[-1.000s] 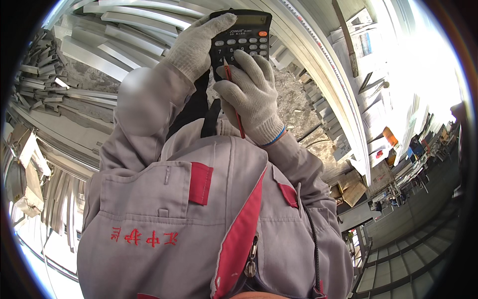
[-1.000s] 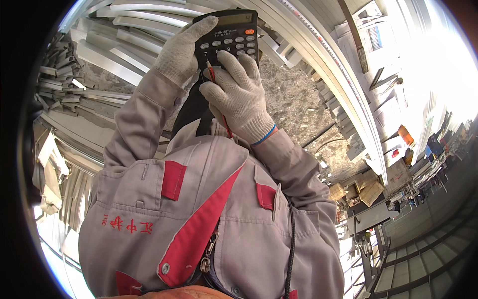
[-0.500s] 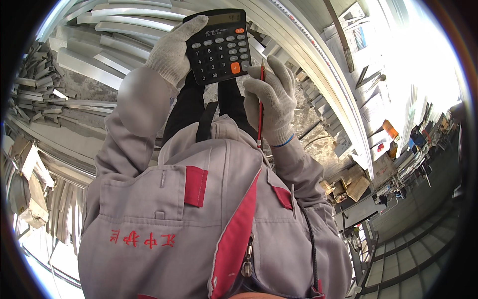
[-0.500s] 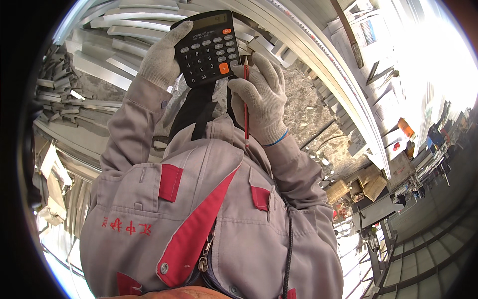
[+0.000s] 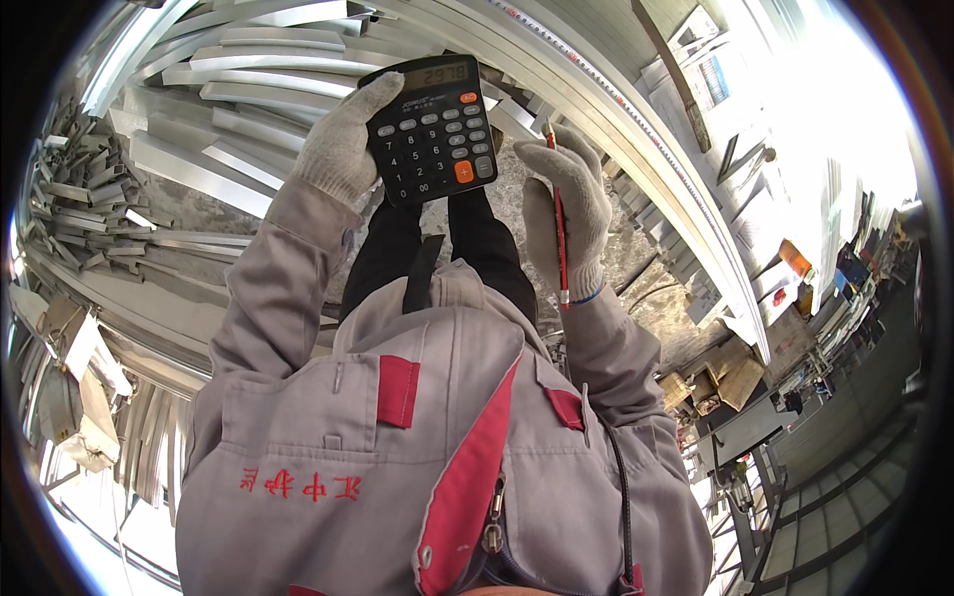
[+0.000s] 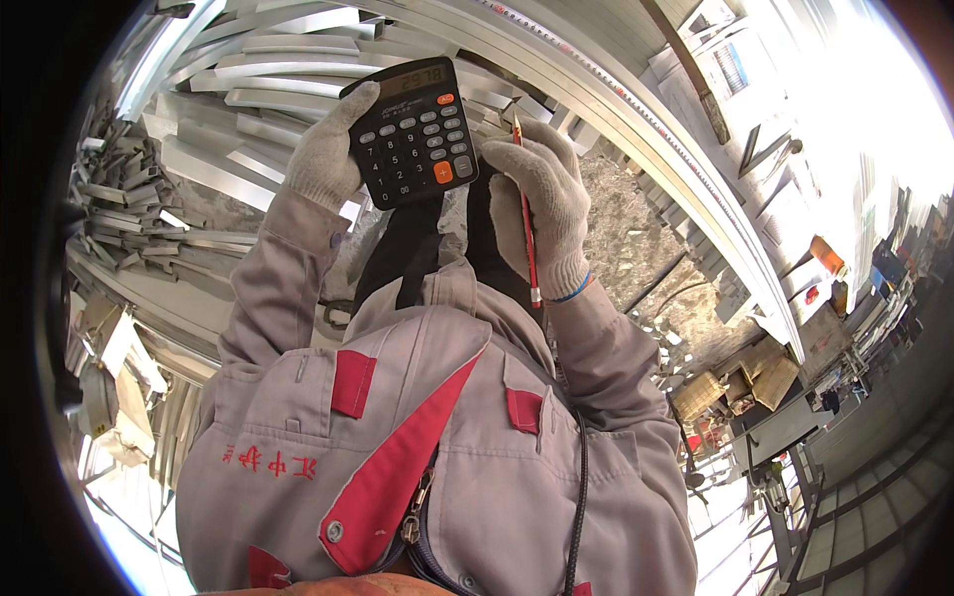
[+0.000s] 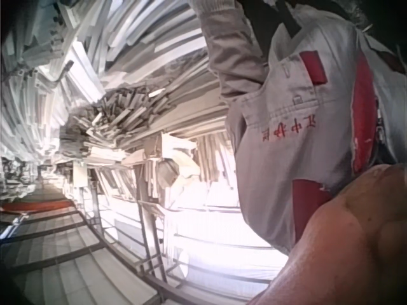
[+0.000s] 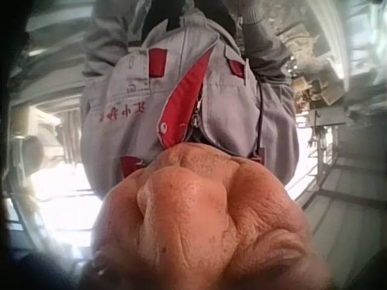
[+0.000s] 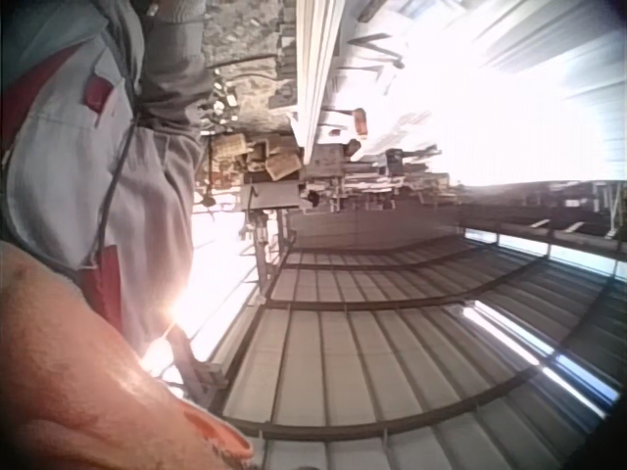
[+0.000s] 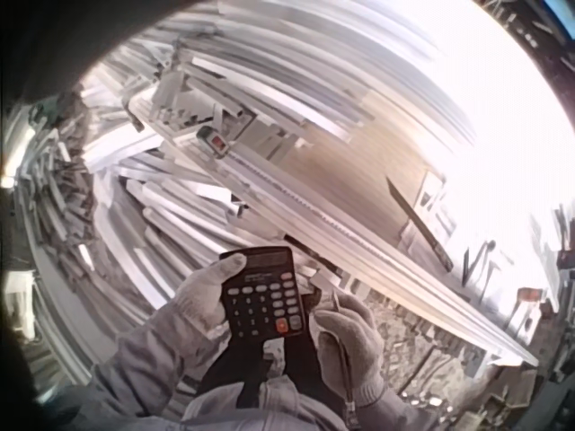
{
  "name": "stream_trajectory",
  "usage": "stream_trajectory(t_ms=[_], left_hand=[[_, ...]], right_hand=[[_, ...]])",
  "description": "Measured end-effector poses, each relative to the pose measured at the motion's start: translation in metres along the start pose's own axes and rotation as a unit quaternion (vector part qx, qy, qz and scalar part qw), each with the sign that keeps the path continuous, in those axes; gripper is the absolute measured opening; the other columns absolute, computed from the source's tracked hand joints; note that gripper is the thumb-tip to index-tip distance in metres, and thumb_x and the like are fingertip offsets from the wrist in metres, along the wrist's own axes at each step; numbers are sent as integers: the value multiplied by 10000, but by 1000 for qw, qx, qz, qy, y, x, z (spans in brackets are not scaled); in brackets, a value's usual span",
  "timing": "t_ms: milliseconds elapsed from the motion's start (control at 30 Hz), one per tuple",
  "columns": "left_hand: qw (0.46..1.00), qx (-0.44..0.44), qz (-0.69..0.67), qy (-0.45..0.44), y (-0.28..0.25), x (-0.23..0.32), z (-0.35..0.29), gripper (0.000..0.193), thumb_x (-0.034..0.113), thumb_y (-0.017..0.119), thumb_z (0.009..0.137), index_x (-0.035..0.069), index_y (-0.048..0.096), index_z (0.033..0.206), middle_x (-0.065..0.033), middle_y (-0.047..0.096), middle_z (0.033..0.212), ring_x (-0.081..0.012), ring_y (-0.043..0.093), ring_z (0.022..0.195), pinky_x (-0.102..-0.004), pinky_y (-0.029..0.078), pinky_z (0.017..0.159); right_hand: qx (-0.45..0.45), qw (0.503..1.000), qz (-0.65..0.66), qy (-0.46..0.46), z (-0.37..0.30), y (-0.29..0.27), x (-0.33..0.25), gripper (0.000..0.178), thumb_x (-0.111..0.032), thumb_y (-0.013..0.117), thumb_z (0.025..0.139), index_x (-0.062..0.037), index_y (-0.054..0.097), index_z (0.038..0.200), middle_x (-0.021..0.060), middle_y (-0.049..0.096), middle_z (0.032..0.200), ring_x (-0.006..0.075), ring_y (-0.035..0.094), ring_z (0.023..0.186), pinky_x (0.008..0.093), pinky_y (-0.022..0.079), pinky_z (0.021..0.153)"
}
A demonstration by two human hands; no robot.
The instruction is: The person measures a long metal profile with a tape measure, records the measurement on a calculator, and marks the profile with a pencil. This cycle repeats multiple times along the length of the profile.
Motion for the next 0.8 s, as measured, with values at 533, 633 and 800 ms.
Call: stream_trajectory(t_ms=[533, 633, 800], left_hand=[[983, 154, 96, 1, 1, 20, 20, 445, 262, 711, 1064, -45, 617, 1373, -174, 744, 1218, -277, 773, 1054, -400, 677, 891], [984, 156, 86, -5, -15, 20, 30, 449, 265, 710, 1064, -47, 613, 1372, -177, 744, 1213, -278, 775, 1047, -407, 680, 885], [986, 138, 95, 6, -22, 22, 40, 438, 252, 699, 1066, -58, 615, 1363, -184, 745, 1188, -268, 779, 1031, -395, 683, 874]], right_hand=[[62, 982, 103, 147, 68, -27, 71, 200, -51, 676, 1023, 6, 748, 1200, 98, 772, 993, 144, 718, 856, 287, 583, 789], [75, 975, 113, 177, 75, -20, 84, 181, -42, 694, 1018, 6, 736, 1187, 103, 781, 980, 138, 730, 858, 283, 587, 780], [92, 970, 131, 182, 88, -6, 103, 155, -66, 699, 1040, 12, 713, 1172, 95, 769, 931, 118, 702, 815, 266, 581, 751]])
Point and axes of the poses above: each hand's wrist, its own z-axis towards the middle knuckle, its own y-axis out of the palm, x = y × z, the point moved 3 cm from there along z, towards the middle knuckle
